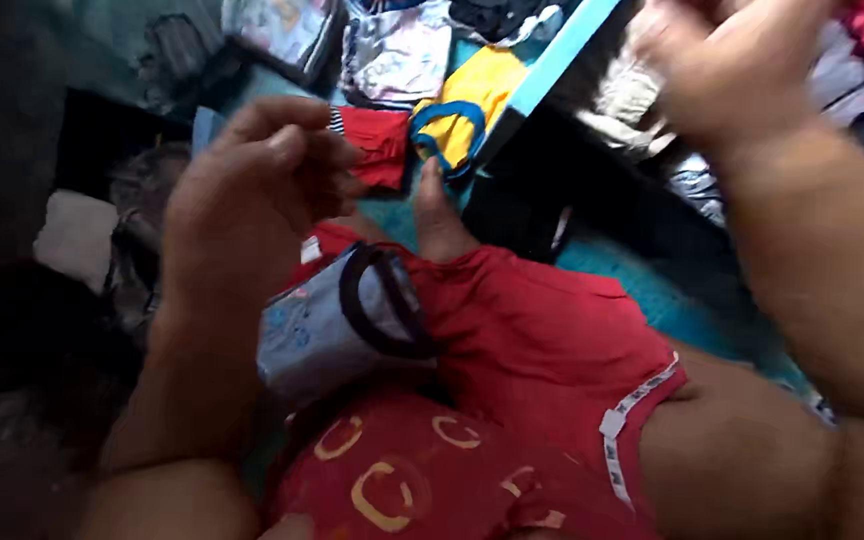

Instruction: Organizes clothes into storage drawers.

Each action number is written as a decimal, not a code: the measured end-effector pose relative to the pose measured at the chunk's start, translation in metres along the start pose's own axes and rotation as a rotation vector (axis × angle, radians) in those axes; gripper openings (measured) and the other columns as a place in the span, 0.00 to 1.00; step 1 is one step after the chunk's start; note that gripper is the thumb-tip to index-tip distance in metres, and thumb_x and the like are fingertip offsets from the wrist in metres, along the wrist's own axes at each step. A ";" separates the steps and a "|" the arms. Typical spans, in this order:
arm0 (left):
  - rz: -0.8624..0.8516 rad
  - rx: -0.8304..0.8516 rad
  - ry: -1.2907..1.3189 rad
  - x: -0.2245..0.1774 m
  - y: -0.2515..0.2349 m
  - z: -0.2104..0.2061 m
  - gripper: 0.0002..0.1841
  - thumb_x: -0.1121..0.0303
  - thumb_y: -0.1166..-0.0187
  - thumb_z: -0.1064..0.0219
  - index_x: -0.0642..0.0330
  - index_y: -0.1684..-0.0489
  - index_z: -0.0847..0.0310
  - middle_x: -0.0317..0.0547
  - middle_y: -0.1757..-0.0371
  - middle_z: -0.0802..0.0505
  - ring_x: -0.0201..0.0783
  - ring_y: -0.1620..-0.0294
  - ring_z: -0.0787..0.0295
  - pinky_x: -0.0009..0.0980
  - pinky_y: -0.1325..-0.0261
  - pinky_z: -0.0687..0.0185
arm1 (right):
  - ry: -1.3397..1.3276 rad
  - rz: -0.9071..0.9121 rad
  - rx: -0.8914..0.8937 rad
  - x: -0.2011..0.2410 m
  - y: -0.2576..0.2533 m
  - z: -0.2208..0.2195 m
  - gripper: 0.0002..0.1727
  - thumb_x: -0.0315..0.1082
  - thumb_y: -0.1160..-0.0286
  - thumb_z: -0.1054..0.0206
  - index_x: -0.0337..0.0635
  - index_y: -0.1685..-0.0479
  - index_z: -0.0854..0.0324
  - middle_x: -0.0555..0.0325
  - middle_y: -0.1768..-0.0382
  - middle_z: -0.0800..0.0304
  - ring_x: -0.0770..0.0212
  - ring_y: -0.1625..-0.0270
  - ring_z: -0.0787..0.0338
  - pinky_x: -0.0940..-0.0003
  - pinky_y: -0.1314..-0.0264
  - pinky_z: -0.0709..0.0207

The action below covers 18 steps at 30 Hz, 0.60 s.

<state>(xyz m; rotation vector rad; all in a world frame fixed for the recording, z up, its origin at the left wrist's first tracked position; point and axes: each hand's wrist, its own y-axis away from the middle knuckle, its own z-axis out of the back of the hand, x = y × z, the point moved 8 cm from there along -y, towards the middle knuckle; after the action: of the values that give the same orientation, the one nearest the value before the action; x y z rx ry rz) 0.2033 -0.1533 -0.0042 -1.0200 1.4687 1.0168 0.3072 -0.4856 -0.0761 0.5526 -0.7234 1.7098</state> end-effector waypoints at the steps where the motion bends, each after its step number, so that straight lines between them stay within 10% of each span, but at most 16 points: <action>1: -0.029 -0.045 -0.103 -0.014 0.019 0.016 0.13 0.64 0.15 0.50 0.44 0.45 0.18 0.32 0.53 0.05 0.33 0.53 0.08 0.33 0.49 0.10 | -0.126 0.018 0.146 0.041 0.027 -0.029 0.21 0.45 0.15 0.38 0.31 0.45 0.16 0.41 0.50 0.11 0.57 0.50 0.10 0.55 0.41 0.17; 4: 0.066 -0.312 -0.425 -0.012 0.095 0.072 0.18 0.59 0.22 0.36 0.46 0.34 0.25 0.32 0.41 0.09 0.33 0.40 0.12 0.36 0.41 0.13 | -0.574 -0.206 0.607 0.096 0.112 -0.126 0.36 0.47 0.20 0.31 0.34 0.18 0.34 0.41 0.36 0.15 0.57 0.42 0.09 0.56 0.39 0.13; 7: 0.513 -0.539 -0.416 0.056 0.187 0.099 0.36 0.54 0.18 0.36 0.58 0.12 0.44 0.47 0.25 0.20 0.38 0.29 0.20 0.42 0.30 0.20 | -0.815 -0.590 0.787 0.104 0.174 -0.197 0.54 0.60 0.26 0.29 0.47 0.05 0.55 0.38 0.21 0.25 0.44 0.29 0.16 0.41 0.34 0.19; 9: 0.683 -0.590 -0.164 0.104 0.227 0.081 0.25 0.56 0.12 0.45 0.58 0.20 0.33 0.43 0.39 0.10 0.35 0.42 0.10 0.39 0.40 0.11 | -0.904 -0.722 0.771 0.123 0.184 -0.204 0.55 0.57 0.25 0.28 0.49 0.04 0.59 0.38 0.26 0.22 0.46 0.34 0.14 0.46 0.35 0.17; 14: 0.559 -0.518 0.181 0.130 0.232 0.060 0.14 0.58 0.19 0.43 0.54 0.45 0.21 0.38 0.58 0.04 0.32 0.56 0.05 0.34 0.53 0.05 | -1.091 -0.721 0.699 0.154 0.184 -0.205 0.58 0.41 0.36 0.16 0.41 0.08 0.55 0.39 0.32 0.18 0.53 0.37 0.11 0.55 0.34 0.15; 18: 0.493 -0.424 0.077 0.105 0.203 0.060 0.12 0.66 0.28 0.38 0.53 0.49 0.21 0.34 0.63 0.04 0.30 0.62 0.05 0.32 0.56 0.06 | -1.275 -0.779 0.711 0.157 0.200 -0.203 0.38 0.30 0.33 0.22 0.40 0.21 0.35 0.50 0.47 0.11 0.61 0.48 0.09 0.60 0.42 0.14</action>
<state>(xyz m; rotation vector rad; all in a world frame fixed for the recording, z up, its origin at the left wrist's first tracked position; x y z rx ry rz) 0.0140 -0.0473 -0.0990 -1.0151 1.6494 1.7124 0.0755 -0.2679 -0.1460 2.1826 -0.5548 0.6619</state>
